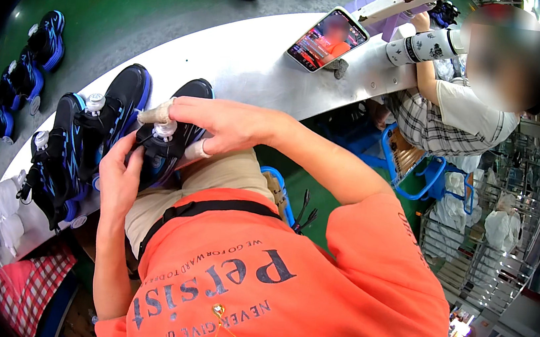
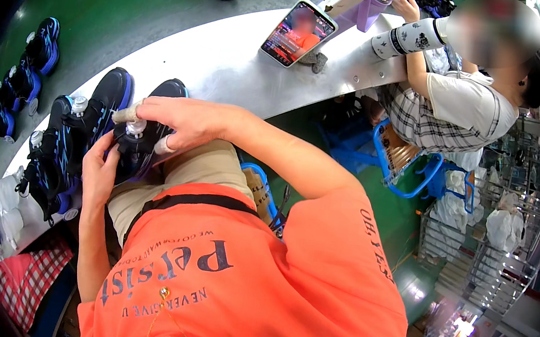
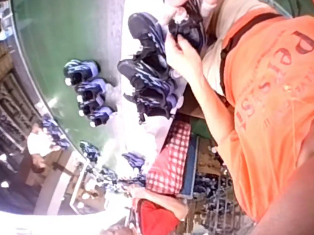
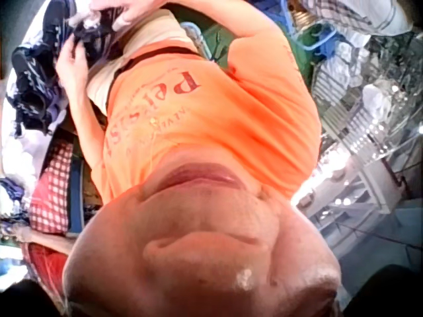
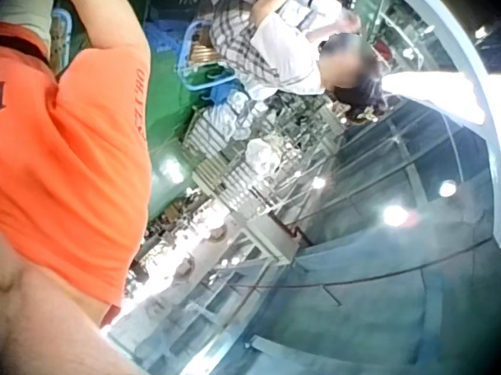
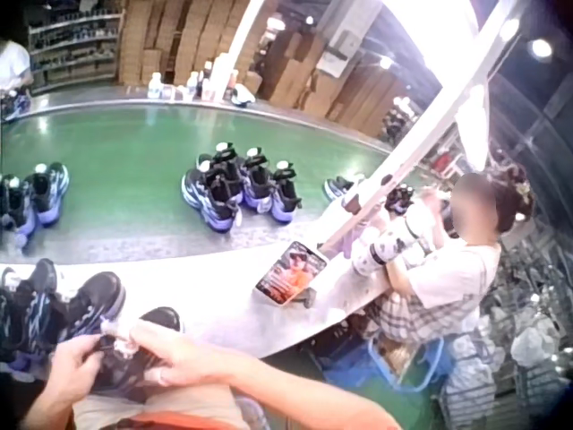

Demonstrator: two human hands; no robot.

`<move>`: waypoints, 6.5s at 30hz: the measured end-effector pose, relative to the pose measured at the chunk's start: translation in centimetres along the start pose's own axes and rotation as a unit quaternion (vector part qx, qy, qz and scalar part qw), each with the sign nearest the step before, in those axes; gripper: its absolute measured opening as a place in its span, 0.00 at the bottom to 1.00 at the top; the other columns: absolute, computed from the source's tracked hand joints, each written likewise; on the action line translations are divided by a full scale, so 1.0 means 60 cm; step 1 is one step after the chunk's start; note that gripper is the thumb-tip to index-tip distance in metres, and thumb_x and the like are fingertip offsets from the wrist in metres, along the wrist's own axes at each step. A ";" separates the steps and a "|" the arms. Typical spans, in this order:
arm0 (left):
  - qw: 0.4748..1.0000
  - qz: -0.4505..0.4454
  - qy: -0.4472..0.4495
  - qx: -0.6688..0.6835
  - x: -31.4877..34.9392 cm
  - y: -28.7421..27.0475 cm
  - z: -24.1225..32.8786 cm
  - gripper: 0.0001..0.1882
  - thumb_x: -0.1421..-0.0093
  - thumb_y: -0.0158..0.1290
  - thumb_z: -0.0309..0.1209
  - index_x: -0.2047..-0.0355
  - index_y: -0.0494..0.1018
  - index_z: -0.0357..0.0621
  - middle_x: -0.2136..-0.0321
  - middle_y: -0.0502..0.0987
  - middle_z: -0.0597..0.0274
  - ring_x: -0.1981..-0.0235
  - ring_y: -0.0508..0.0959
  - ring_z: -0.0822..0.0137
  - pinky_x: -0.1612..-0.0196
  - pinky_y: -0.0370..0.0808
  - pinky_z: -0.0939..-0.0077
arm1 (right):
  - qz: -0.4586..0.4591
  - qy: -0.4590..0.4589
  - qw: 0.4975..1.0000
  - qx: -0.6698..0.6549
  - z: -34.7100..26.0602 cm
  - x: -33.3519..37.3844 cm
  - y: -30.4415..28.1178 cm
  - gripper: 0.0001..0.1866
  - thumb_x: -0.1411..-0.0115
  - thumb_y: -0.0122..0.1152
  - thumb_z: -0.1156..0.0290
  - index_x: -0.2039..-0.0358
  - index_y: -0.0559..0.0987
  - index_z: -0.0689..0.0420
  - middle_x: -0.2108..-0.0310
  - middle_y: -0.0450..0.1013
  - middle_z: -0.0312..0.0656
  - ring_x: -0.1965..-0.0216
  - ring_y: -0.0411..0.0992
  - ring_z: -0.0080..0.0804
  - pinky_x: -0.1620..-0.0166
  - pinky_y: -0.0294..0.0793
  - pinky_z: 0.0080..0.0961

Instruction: The person cleans and attaches small components to the sides of black and blue athletic shoes using a cleaning cloth and their hands, then places the finished shoes onto a conveyor belt.

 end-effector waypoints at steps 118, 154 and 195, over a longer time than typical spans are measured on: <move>0.871 -0.163 -0.282 0.368 0.082 0.050 0.050 0.15 0.35 0.44 0.30 0.53 0.69 0.32 0.60 0.77 0.51 0.67 0.80 0.66 0.69 0.78 0.79 | 0.049 0.110 0.982 0.146 -0.003 -0.002 0.041 0.18 0.50 0.61 0.71 0.55 0.77 0.48 0.70 0.66 0.39 0.66 0.68 0.34 0.63 0.70 0.27; 0.865 -0.129 -0.313 0.370 0.078 0.069 0.044 0.17 0.38 0.49 0.41 0.58 0.73 0.39 0.68 0.80 0.53 0.83 0.76 0.74 0.81 0.67 0.87 | 0.020 0.260 0.965 0.005 -0.002 -0.004 0.015 0.24 0.50 0.67 0.69 0.50 0.75 0.54 0.71 0.70 0.29 0.72 0.65 0.19 0.67 0.67 0.16; 0.997 0.061 -0.002 -0.039 0.016 -0.088 -0.050 0.13 0.46 0.50 0.21 0.59 0.74 0.34 0.65 0.77 0.51 0.63 0.77 0.63 0.56 0.71 0.73 | 0.002 -0.025 1.000 0.015 0.005 -0.081 0.048 0.39 0.57 0.52 0.80 0.39 0.62 0.54 0.59 0.68 0.46 0.53 0.65 0.41 0.48 0.64 0.33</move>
Point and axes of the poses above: each hand's wrist, its own x-axis away from the middle knuckle, its own y-axis out of the palm, z = x × y, the point moved 4 cm from there along -x, towards the middle knuckle
